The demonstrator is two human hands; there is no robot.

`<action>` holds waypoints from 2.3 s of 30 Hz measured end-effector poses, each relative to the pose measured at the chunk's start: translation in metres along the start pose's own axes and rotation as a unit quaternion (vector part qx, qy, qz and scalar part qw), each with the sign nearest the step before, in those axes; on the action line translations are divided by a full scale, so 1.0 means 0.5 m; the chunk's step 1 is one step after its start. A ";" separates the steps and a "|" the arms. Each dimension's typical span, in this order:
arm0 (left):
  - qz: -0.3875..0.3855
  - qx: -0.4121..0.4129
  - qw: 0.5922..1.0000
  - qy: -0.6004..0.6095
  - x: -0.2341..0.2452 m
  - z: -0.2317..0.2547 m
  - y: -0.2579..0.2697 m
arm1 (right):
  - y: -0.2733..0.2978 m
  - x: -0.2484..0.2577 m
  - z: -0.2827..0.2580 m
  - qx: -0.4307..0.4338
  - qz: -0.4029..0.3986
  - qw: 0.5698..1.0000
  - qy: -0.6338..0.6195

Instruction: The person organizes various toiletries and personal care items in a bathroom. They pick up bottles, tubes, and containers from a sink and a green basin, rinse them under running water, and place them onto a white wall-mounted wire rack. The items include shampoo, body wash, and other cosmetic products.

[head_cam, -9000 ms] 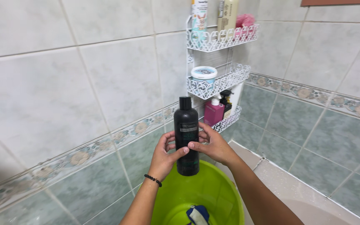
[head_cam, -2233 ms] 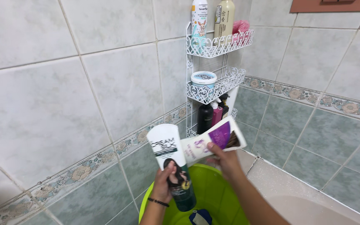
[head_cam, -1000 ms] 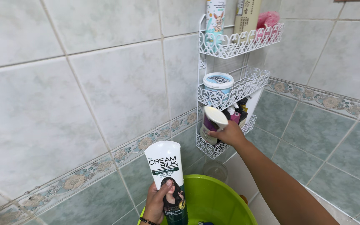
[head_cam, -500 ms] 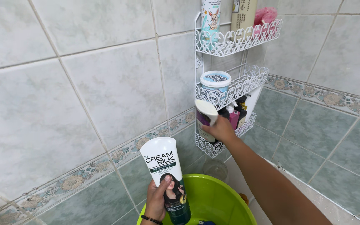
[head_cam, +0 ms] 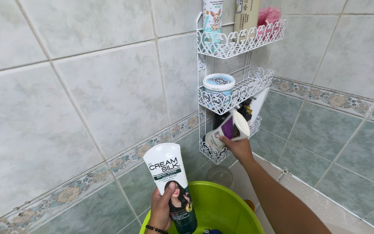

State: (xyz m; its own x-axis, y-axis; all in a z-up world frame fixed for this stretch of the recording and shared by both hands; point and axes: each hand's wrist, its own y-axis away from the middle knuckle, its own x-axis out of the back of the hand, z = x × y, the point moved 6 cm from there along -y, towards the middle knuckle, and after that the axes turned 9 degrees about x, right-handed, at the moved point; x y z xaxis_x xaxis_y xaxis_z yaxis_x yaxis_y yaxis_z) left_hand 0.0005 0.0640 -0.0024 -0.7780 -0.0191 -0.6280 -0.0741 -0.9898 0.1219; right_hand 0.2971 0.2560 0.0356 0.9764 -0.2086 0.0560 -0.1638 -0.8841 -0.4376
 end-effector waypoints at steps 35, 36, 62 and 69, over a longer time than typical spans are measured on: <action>-0.128 -0.119 0.981 -0.090 -0.444 0.232 -0.117 | -0.006 0.202 -0.418 0.092 0.036 0.992 -0.081; -0.130 -0.115 0.981 -0.091 -0.453 0.232 -0.115 | -0.002 0.206 -0.422 0.079 0.037 0.993 -0.076; -0.175 -0.228 0.955 -0.077 -0.555 0.478 -0.103 | -0.469 0.095 -0.952 0.343 0.115 0.932 0.011; -0.154 -0.249 0.952 -0.086 -0.578 0.524 -0.101 | -0.544 0.038 -0.820 0.249 0.072 0.962 0.082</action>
State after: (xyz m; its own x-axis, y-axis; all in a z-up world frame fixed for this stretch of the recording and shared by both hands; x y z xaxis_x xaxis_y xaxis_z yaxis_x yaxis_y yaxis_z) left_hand 0.0659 0.1567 0.3743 -0.8608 0.2632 -0.4355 -0.0428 -0.8902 -0.4535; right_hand 0.3027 0.3209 0.5236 0.9067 -0.4131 0.0853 -0.1680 -0.5391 -0.8253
